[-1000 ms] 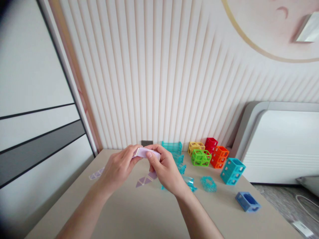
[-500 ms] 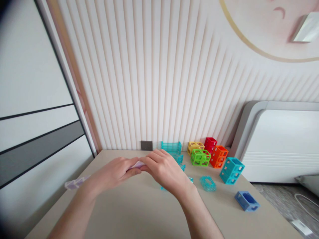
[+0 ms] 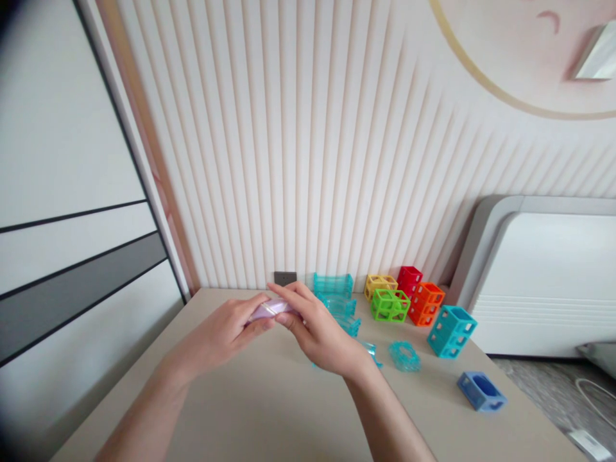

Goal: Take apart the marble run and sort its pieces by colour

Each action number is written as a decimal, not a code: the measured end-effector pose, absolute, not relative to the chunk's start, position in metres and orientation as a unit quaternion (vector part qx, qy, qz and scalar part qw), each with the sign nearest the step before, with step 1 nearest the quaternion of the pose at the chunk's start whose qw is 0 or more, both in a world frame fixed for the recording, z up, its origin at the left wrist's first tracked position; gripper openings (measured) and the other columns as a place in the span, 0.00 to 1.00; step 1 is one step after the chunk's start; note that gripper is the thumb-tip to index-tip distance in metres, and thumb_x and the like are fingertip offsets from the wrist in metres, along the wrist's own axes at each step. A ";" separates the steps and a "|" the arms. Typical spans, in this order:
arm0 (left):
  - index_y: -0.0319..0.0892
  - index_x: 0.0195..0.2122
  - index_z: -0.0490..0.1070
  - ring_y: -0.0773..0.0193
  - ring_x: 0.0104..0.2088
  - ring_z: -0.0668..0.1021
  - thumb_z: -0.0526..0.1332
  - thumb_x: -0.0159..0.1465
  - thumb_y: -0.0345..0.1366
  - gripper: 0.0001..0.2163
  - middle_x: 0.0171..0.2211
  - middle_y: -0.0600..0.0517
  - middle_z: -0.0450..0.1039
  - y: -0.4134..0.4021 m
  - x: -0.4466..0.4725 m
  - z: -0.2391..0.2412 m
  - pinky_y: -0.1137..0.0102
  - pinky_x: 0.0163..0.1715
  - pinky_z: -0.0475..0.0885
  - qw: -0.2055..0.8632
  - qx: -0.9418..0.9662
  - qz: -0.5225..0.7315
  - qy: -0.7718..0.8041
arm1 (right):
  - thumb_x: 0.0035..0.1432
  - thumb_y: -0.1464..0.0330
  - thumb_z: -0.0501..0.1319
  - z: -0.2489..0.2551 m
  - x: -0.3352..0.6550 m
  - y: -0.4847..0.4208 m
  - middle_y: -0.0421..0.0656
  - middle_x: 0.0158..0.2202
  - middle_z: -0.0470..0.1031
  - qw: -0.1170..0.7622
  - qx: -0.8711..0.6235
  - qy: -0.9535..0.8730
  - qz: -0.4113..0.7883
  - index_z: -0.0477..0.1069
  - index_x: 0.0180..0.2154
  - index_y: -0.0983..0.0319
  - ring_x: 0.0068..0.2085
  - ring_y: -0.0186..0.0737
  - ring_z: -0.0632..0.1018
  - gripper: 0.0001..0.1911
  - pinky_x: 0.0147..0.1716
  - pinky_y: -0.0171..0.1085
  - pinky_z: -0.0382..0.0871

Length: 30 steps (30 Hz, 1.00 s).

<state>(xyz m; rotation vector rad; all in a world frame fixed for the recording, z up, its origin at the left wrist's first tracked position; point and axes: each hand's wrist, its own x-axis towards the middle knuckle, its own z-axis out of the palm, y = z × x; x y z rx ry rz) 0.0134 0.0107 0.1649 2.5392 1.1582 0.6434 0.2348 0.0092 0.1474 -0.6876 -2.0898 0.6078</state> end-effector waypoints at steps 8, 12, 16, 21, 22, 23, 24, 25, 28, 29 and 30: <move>0.43 0.42 0.70 0.53 0.33 0.83 0.56 0.73 0.40 0.08 0.33 0.49 0.79 0.017 0.031 0.151 0.69 0.28 0.68 -0.093 0.876 0.118 0.459 | 0.71 0.62 0.54 0.143 0.231 0.010 0.50 0.46 0.79 0.374 -0.476 -0.777 0.169 0.62 0.66 0.60 0.48 0.48 0.79 0.25 0.50 0.45 0.70; 0.43 0.44 0.70 0.55 0.40 0.81 0.57 0.72 0.32 0.04 0.38 0.49 0.77 0.018 0.033 0.152 0.67 0.35 0.72 -0.143 0.879 0.129 0.437 | 0.71 0.55 0.53 0.139 0.228 0.011 0.45 0.36 0.80 0.362 -0.510 -0.741 0.247 0.57 0.68 0.61 0.37 0.43 0.80 0.30 0.40 0.40 0.73; 0.44 0.49 0.69 0.54 0.42 0.80 0.55 0.73 0.33 0.07 0.39 0.48 0.75 0.019 0.025 0.158 0.63 0.40 0.72 -0.201 0.861 0.157 0.440 | 0.69 0.47 0.52 0.141 0.234 0.009 0.41 0.34 0.76 0.358 -0.443 -0.730 0.377 0.52 0.68 0.64 0.28 0.34 0.74 0.38 0.31 0.34 0.71; 0.46 0.44 0.70 0.56 0.35 0.82 0.50 0.74 0.46 0.13 0.34 0.50 0.78 0.018 0.025 0.158 0.68 0.31 0.69 -0.095 0.889 0.114 0.433 | 0.69 0.48 0.52 0.147 0.248 0.007 0.40 0.33 0.75 0.274 -0.399 -0.800 0.355 0.59 0.64 0.64 0.31 0.35 0.74 0.33 0.29 0.33 0.69; 0.46 0.43 0.70 0.56 0.34 0.82 0.50 0.74 0.46 0.14 0.33 0.50 0.78 0.017 0.028 0.157 0.69 0.30 0.68 -0.075 0.891 0.104 0.435 | 0.70 0.50 0.53 0.147 0.252 0.005 0.41 0.34 0.77 0.247 -0.415 -0.813 0.326 0.61 0.63 0.63 0.32 0.36 0.76 0.30 0.30 0.33 0.69; 0.45 0.42 0.71 0.55 0.33 0.82 0.50 0.74 0.46 0.14 0.33 0.49 0.79 0.016 0.030 0.155 0.69 0.29 0.67 -0.062 0.892 0.095 0.437 | 0.70 0.51 0.53 0.147 0.254 0.004 0.42 0.35 0.78 0.221 -0.438 -0.824 0.284 0.62 0.62 0.62 0.33 0.37 0.77 0.28 0.30 0.34 0.69; 0.45 0.41 0.71 0.54 0.32 0.82 0.50 0.74 0.46 0.15 0.32 0.49 0.79 0.015 0.032 0.154 0.68 0.29 0.67 -0.052 0.892 0.088 0.441 | 0.70 0.53 0.55 0.145 0.255 0.003 0.43 0.35 0.79 0.197 -0.466 -0.832 0.229 0.62 0.62 0.63 0.33 0.39 0.79 0.27 0.31 0.35 0.69; 0.45 0.41 0.71 0.53 0.31 0.82 0.50 0.74 0.46 0.15 0.31 0.48 0.80 0.015 0.034 0.153 0.68 0.29 0.66 -0.042 0.892 0.082 0.443 | 0.69 0.55 0.57 0.144 0.254 0.001 0.44 0.34 0.80 0.176 -0.496 -0.834 0.165 0.62 0.62 0.64 0.34 0.42 0.80 0.27 0.31 0.36 0.68; 0.45 0.39 0.73 0.53 0.31 0.82 0.47 0.74 0.47 0.18 0.29 0.48 0.79 0.013 0.035 0.152 0.68 0.28 0.64 0.010 0.891 0.081 0.446 | 0.64 0.64 0.66 0.140 0.243 -0.003 0.49 0.35 0.82 0.140 -0.554 -0.820 -0.037 0.64 0.60 0.65 0.36 0.49 0.82 0.27 0.31 0.38 0.66; 0.45 0.39 0.73 0.53 0.30 0.81 0.46 0.74 0.47 0.18 0.29 0.48 0.79 0.013 0.033 0.153 0.68 0.28 0.63 0.037 0.889 0.091 0.447 | 0.62 0.67 0.67 0.139 0.237 -0.004 0.48 0.35 0.82 0.142 -0.557 -0.813 -0.090 0.66 0.58 0.64 0.37 0.49 0.82 0.24 0.32 0.39 0.65; 0.45 0.38 0.73 0.55 0.30 0.81 0.46 0.74 0.48 0.19 0.29 0.49 0.78 0.012 0.030 0.154 0.69 0.28 0.63 0.067 0.885 0.104 0.450 | 0.62 0.70 0.68 0.139 0.230 -0.005 0.47 0.34 0.81 0.153 -0.554 -0.807 -0.134 0.68 0.56 0.62 0.37 0.49 0.81 0.22 0.33 0.39 0.65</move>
